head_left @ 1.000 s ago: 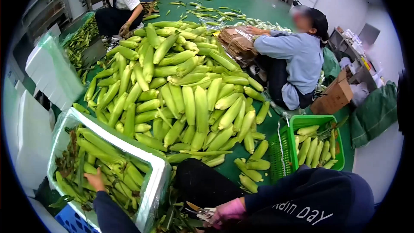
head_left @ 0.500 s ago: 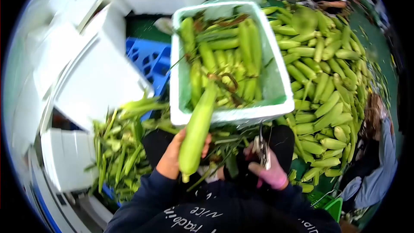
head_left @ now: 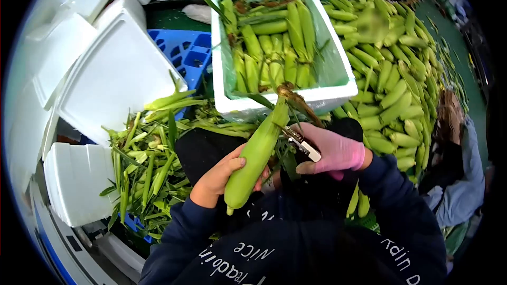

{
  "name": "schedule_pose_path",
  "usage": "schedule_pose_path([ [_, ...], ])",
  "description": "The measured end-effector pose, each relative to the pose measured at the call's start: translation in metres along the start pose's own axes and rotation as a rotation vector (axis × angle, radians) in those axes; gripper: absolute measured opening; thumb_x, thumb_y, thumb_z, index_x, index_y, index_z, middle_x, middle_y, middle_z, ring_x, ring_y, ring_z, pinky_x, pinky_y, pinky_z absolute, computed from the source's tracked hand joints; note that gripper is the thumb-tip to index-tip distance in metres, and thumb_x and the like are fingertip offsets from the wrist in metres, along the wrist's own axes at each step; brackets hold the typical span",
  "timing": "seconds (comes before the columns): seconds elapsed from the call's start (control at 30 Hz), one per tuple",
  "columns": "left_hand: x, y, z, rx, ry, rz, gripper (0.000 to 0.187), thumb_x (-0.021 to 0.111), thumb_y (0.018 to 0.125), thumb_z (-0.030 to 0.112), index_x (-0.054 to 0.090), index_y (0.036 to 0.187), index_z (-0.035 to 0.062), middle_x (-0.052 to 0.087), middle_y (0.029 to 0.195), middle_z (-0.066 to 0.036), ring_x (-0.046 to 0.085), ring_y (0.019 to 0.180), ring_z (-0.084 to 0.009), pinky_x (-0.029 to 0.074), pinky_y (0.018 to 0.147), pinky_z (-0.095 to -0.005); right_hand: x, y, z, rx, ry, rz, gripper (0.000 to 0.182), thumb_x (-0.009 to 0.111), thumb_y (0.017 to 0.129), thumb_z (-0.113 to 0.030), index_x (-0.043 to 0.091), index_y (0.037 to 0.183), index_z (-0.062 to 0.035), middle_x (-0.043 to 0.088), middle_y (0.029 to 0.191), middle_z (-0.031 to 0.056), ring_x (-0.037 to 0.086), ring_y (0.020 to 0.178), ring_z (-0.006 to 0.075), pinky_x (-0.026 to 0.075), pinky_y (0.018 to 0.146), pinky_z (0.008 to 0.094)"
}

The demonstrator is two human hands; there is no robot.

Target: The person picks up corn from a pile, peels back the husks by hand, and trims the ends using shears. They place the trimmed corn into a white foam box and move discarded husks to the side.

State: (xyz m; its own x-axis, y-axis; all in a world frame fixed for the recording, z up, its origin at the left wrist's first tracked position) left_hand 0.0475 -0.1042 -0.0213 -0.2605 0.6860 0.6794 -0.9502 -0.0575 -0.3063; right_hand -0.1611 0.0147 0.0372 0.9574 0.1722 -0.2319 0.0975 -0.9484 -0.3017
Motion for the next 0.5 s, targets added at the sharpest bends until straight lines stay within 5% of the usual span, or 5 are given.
schedule_pose_path([
  [0.13,-0.007,-0.006,-0.019,-0.141,-0.148,-0.066,0.075,0.063,0.091,0.046,0.037,0.148,0.0041,0.064,0.103,-0.02,0.068,0.071,-0.0303,0.06,0.064,-0.0415,-0.002,-0.007,0.009,-0.385,-0.424,0.171,0.054,0.08,0.079,-0.03,0.055,0.116,-0.0011,0.065,0.09,0.0186,0.065,0.066,0.0342,0.053,0.066,0.0399],
  [0.17,-0.011,-0.005,-0.025,-0.156,-0.201,-0.096,0.076,0.064,0.09,0.046,0.037,0.148,0.0043,0.064,0.103,-0.019,0.069,0.072,-0.0303,0.06,0.065,-0.041,-0.002,-0.008,0.005,-0.158,-0.339,0.099,0.046,0.081,0.075,-0.03,0.059,0.103,-0.002,0.065,0.088,0.0202,0.062,0.077,0.0418,0.052,0.07,0.0425],
  [0.3,-0.017,-0.007,-0.018,0.056,0.003,0.03,0.086,0.07,0.085,0.059,0.039,0.146,0.0053,0.064,0.099,-0.014,0.067,0.082,-0.0288,0.058,0.073,-0.0409,0.013,0.001,0.014,0.065,0.11,0.049,0.02,0.072,0.089,-0.016,0.062,0.102,-0.0038,0.06,0.068,0.0001,0.049,0.034,0.0072,0.039,0.034,0.0217],
  [0.33,-0.027,-0.005,-0.02,0.203,0.038,0.008,0.088,0.07,0.085,0.063,0.04,0.145,0.0059,0.063,0.099,-0.012,0.066,0.087,-0.0287,0.057,0.079,-0.0411,0.016,0.003,0.006,0.302,0.212,-0.019,0.026,0.073,0.087,-0.014,0.061,0.107,-0.0041,0.062,0.076,0.001,0.058,0.051,0.0082,0.048,0.047,0.023],
  [0.5,-0.067,-0.011,0.026,0.725,-0.527,0.577,0.08,0.059,0.087,0.073,0.047,0.14,0.0139,0.061,0.122,-0.005,0.057,0.121,-0.0283,0.045,0.102,-0.0543,0.068,0.021,0.044,0.03,0.305,0.049,0.064,0.079,0.082,-0.022,0.049,0.137,-0.0066,0.062,0.118,0.014,0.059,0.109,0.0181,0.049,0.097,0.0333],
])
Point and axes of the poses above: each hand's wrist, its own y-axis towards the middle knuckle, its own x-axis out of the palm, z = x × y, the point moved 4 cm from there along y, towards the middle knuckle
